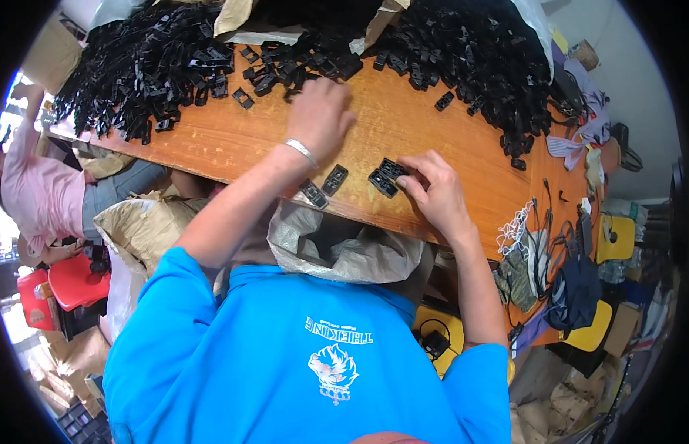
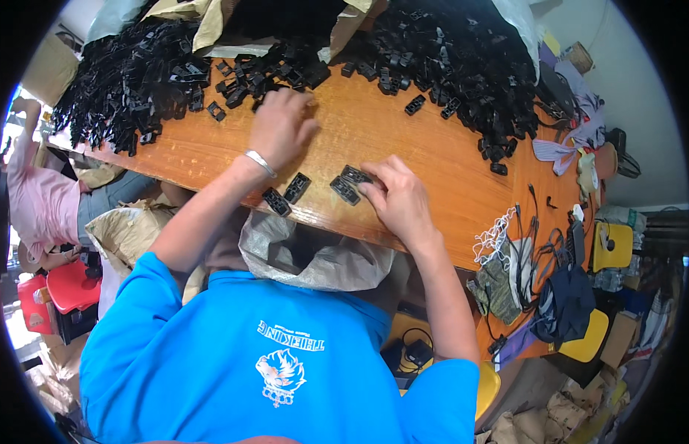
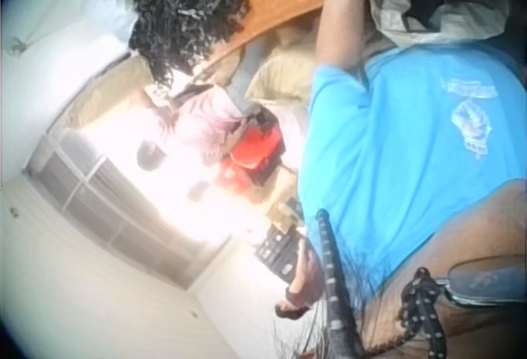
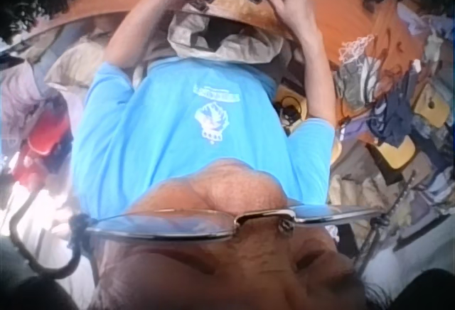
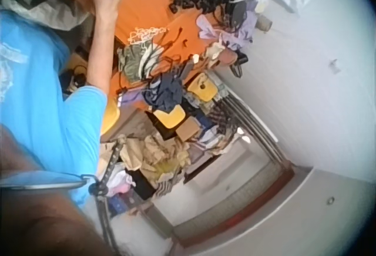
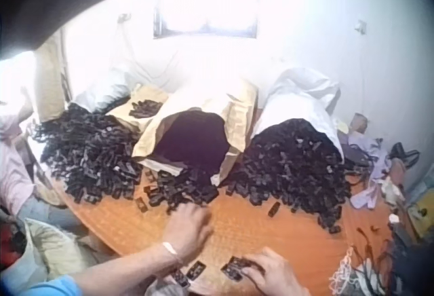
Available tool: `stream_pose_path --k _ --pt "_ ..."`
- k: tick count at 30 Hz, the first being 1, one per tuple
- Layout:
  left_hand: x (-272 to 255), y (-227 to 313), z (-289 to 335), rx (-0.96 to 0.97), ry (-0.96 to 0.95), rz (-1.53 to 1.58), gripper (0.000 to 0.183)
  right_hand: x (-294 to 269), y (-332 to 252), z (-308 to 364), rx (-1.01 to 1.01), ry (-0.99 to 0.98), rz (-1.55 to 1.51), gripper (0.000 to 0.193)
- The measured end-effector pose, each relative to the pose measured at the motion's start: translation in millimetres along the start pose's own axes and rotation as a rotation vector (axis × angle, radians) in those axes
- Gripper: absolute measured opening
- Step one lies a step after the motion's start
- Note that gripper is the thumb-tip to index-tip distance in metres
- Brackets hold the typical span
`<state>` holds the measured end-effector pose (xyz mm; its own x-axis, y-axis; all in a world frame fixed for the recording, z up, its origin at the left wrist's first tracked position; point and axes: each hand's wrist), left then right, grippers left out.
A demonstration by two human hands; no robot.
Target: Assembling small black plastic buckle components at a workbench.
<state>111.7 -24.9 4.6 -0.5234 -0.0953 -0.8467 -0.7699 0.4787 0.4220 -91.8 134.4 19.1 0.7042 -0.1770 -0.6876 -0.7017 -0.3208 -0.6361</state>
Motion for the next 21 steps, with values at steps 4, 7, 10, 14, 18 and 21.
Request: stream_pose_path --k 4,7,10,14,18,21 --pt "4.8 -14.3 -18.4 0.000 -0.018 -0.188 0.033 -15.0 39.9 -24.1 -0.018 0.118 0.143 0.017" --pt "12.2 -18.5 -25.6 -0.008 -0.019 -0.161 0.032 -23.8 72.3 -49.1 -0.017 0.196 0.348 0.018" --pt "12.8 -24.8 -31.5 0.013 -0.027 -0.185 0.034 -29.1 93.4 -69.0 -0.091 0.184 0.572 0.021" --pt "9.9 -19.8 -25.1 0.052 -0.005 -0.029 0.036 -33.8 106.4 -80.1 -0.093 -0.005 0.663 0.022" --pt "6.5 12.9 -11.8 -0.046 -0.361 0.419 0.032 -37.5 92.5 -75.2 0.022 -0.089 0.600 0.021" --pt "20.7 32.8 -10.8 -0.014 -0.450 0.480 0.027 -29.8 78.7 -61.0 0.028 -0.099 0.535 0.023"
Point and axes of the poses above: each hand's wrist, its own z-axis away from the middle knuckle, its own x-axis out of the palm, y = z × x, and after that the axes turned 14 degrees about -x, right-handed
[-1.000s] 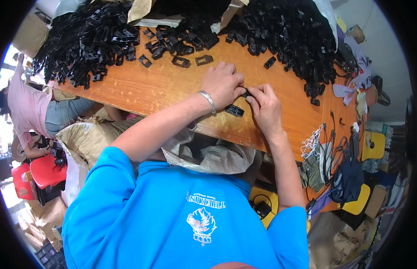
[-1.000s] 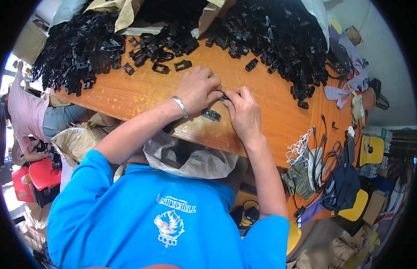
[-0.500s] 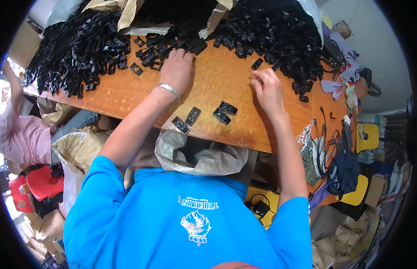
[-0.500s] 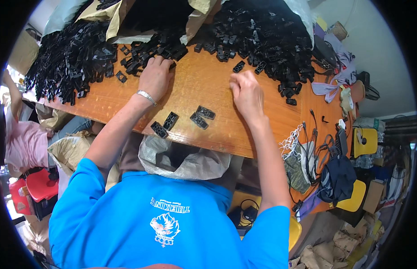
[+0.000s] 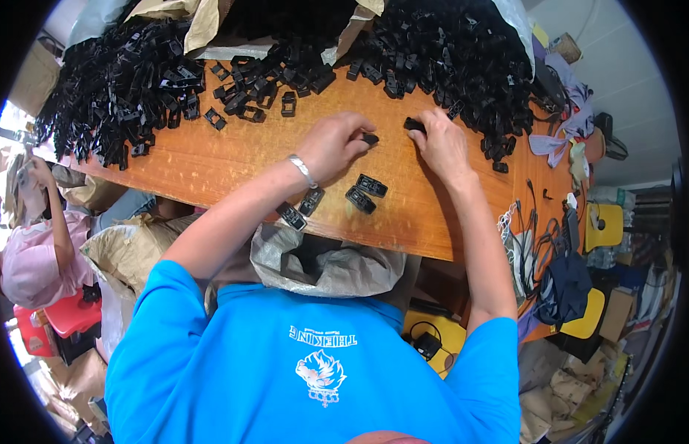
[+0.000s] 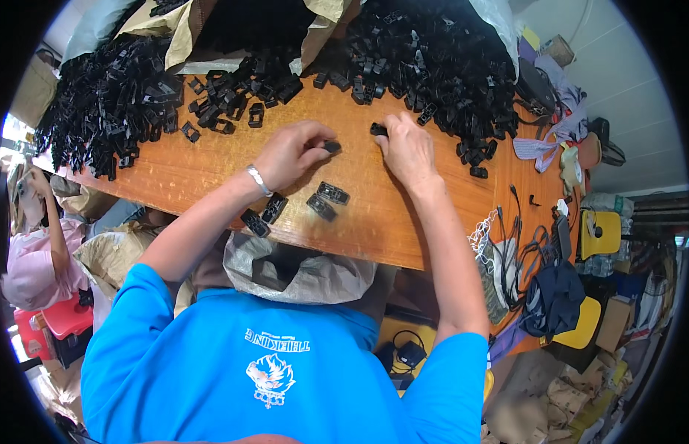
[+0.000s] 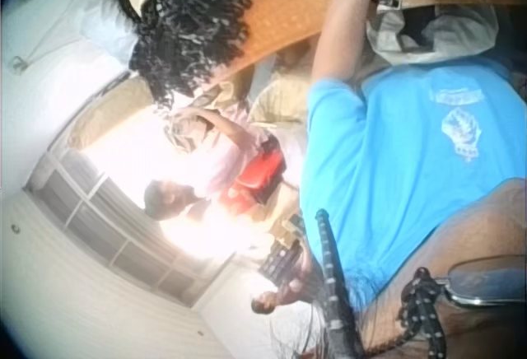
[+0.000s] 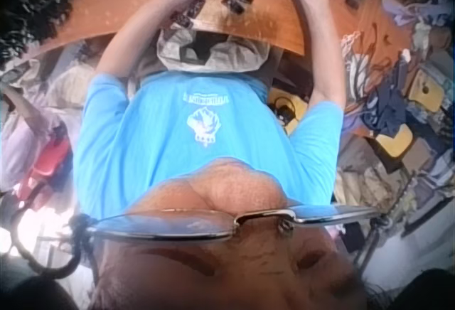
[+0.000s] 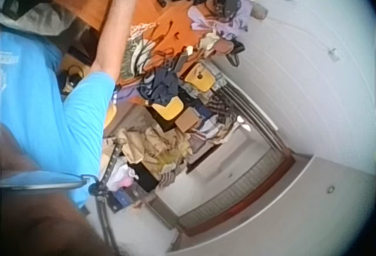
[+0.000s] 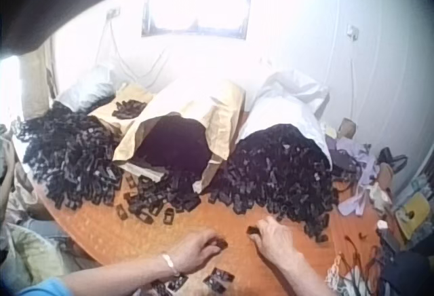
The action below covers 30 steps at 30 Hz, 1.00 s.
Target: Assembling small black plastic buckle components at a workbench.
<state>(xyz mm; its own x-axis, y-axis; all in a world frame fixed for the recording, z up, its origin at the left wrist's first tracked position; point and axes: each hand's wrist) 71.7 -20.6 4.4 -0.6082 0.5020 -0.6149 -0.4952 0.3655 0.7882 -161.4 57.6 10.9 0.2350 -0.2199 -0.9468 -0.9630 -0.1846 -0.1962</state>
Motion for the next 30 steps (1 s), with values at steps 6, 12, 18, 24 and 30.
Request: stream_pose_path --k 6,12,18,24,30 --pt "18.5 3.4 -6.6 0.254 0.066 -0.147 0.022 3.4 -15.0 16.7 0.032 0.045 -0.039 0.026" --pt "18.8 3.9 -4.8 0.140 0.062 -0.085 0.019 6.8 -14.4 17.6 0.039 0.062 -0.061 0.026" --pt "19.7 -2.0 -13.1 0.130 0.096 -0.209 0.020 3.7 -16.2 20.3 0.047 0.086 -0.113 0.027" --pt "1.1 -1.8 -0.4 0.130 0.076 -0.112 0.029 -7.6 -51.2 19.4 0.010 0.181 -0.338 0.026" --pt "6.3 -4.4 -3.3 0.078 0.058 -0.209 0.028 10.9 -65.8 14.2 -0.032 0.182 -0.348 0.022"
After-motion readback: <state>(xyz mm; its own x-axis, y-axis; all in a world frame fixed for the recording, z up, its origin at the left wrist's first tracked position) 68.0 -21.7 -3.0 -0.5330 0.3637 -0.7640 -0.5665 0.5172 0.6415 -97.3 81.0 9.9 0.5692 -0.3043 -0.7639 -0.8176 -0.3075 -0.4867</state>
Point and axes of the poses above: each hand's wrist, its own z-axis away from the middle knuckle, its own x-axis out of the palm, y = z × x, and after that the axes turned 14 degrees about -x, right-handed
